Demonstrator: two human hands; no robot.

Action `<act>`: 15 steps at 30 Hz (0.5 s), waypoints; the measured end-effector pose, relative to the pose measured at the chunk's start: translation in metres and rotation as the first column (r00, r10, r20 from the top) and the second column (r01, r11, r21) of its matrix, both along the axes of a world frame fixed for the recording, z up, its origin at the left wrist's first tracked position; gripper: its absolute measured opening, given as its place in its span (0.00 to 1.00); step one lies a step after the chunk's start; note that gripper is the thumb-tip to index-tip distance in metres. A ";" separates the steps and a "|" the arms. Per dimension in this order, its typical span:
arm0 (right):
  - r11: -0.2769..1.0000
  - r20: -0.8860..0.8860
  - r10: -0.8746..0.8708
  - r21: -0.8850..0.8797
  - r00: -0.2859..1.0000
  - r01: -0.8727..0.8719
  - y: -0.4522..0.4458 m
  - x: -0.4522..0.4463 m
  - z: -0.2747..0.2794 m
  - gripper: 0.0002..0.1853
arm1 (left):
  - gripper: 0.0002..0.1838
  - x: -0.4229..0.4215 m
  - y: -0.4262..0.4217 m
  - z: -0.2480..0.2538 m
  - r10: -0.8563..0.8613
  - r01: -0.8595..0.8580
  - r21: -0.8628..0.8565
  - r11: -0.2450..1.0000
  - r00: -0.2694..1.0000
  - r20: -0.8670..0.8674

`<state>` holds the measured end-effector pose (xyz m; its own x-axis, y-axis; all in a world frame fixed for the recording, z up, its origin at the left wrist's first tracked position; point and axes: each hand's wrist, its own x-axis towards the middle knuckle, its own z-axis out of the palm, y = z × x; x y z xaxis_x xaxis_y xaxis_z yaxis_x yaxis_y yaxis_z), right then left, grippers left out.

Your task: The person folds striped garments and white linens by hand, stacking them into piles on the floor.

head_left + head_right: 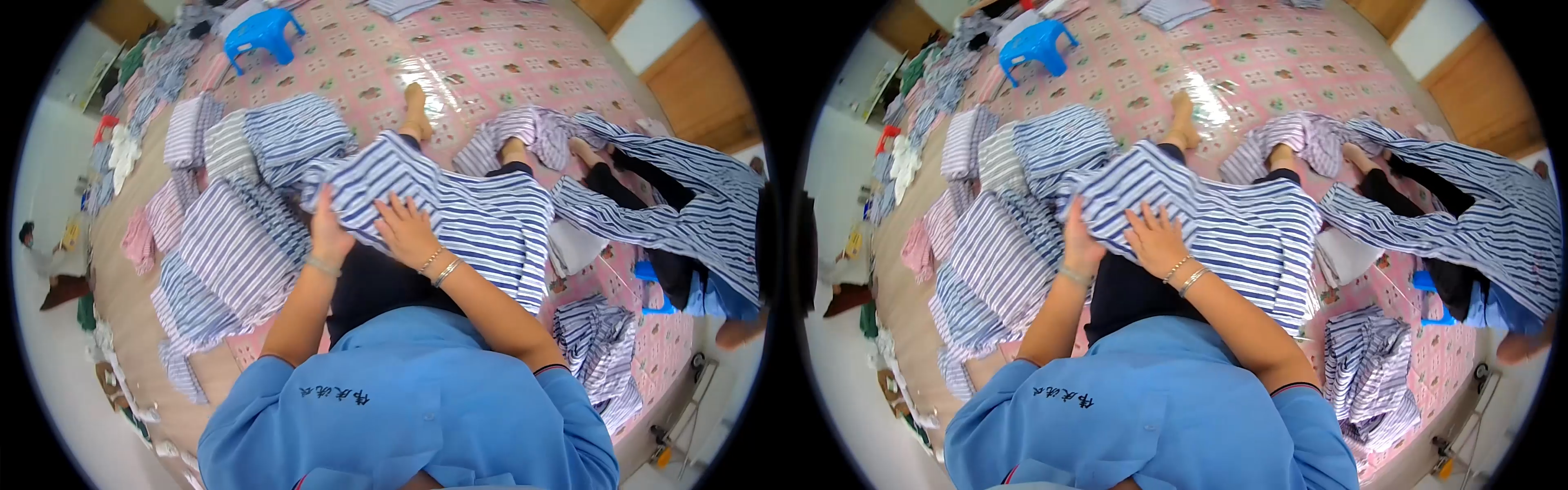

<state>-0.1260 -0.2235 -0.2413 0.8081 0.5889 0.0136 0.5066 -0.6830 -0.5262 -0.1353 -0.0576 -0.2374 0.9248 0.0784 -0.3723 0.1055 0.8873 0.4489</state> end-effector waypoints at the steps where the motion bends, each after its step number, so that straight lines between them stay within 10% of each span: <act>1: 1.000 -0.045 -0.021 0.014 0.999 0.022 0.001 0.001 0.014 0.23 | 0.24 -0.002 -0.001 0.028 0.055 -0.056 0.032 0.998 0.998 0.026; 4: 0.990 0.198 0.048 0.117 0.979 -0.072 0.010 0.001 0.025 0.24 | 0.27 -0.025 0.020 0.075 0.136 -0.140 0.047 0.989 0.988 0.070; 11: 0.985 0.314 0.164 0.002 0.935 -0.173 0.016 -0.023 -0.023 0.24 | 0.27 -0.049 0.060 0.001 0.244 -0.247 0.058 0.967 0.968 0.055; 15: 0.980 0.249 0.109 0.137 0.962 -0.146 -0.006 -0.037 -0.016 0.25 | 0.27 -0.019 0.031 0.052 -0.143 0.048 0.361 0.931 0.960 0.241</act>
